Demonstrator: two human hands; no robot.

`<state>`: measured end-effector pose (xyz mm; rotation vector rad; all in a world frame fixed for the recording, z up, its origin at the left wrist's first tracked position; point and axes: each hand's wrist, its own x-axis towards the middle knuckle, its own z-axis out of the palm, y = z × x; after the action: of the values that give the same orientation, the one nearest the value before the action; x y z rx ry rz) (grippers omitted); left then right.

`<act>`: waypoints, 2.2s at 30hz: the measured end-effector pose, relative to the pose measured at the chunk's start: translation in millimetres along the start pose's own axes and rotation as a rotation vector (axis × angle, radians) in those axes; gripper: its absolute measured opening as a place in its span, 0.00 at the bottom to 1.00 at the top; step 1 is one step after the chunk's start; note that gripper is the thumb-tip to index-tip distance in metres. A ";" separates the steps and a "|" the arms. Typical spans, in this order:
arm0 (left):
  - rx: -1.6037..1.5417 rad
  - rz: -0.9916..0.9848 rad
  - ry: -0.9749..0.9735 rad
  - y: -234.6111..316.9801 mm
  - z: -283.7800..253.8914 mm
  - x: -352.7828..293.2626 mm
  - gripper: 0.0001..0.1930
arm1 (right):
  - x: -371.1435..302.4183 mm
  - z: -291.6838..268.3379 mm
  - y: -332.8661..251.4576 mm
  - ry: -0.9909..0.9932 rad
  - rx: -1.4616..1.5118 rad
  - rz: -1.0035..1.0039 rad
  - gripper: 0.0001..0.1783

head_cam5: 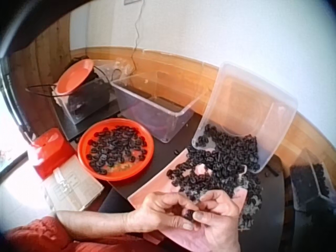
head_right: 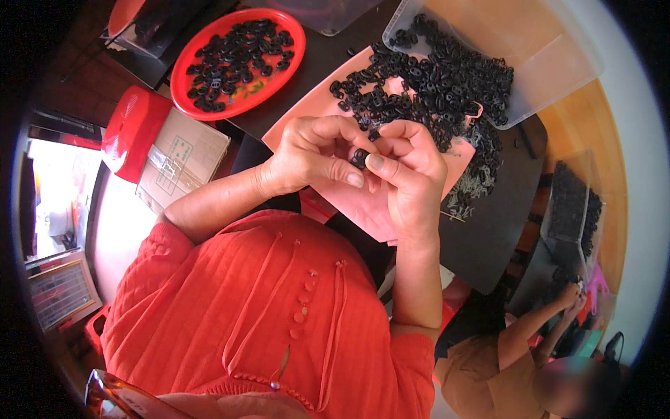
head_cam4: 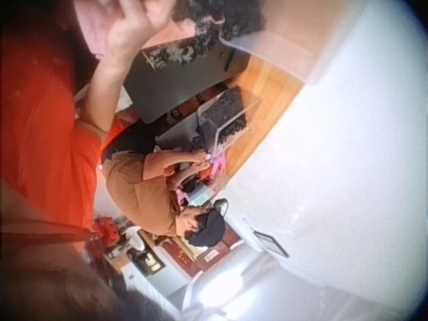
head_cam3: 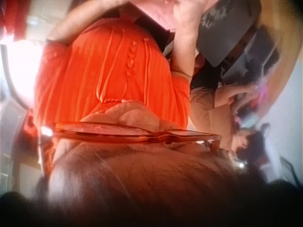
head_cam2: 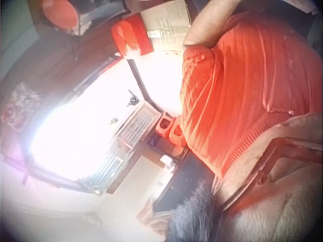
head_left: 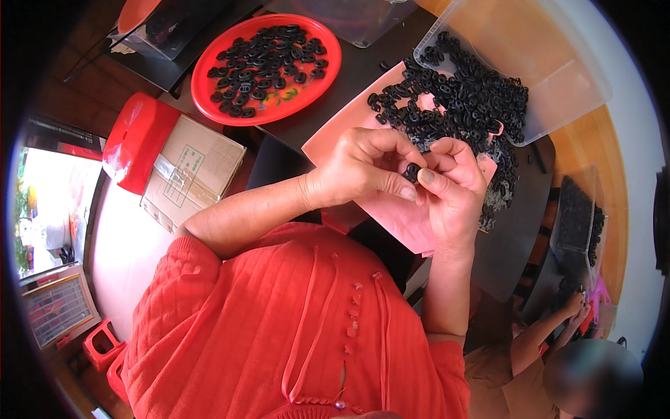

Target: The person assembles plastic cord locks by inserting small inner pieces into the lock bodies by hand.

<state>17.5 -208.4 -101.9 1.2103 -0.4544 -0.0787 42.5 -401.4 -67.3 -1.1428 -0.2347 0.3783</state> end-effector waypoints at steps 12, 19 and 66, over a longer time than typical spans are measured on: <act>0.175 0.112 0.092 -10.6 10.1 -6.6 0.13 | -9.0 -1.6 18.6 -0.051 0.183 -0.047 0.18; 0.121 0.082 0.039 -7.7 8.5 -10.8 0.11 | -10.7 1.7 32.7 -0.040 0.333 -0.006 0.15; 1.721 0.619 -0.412 -32.4 33.6 77.7 0.07 | -45.1 -70.7 2.6 0.385 -0.296 -0.274 0.06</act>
<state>81.1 -273.0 -99.3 2.6592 -1.3696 0.7638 27.1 -478.1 -97.6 -1.4276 -0.1066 -0.1265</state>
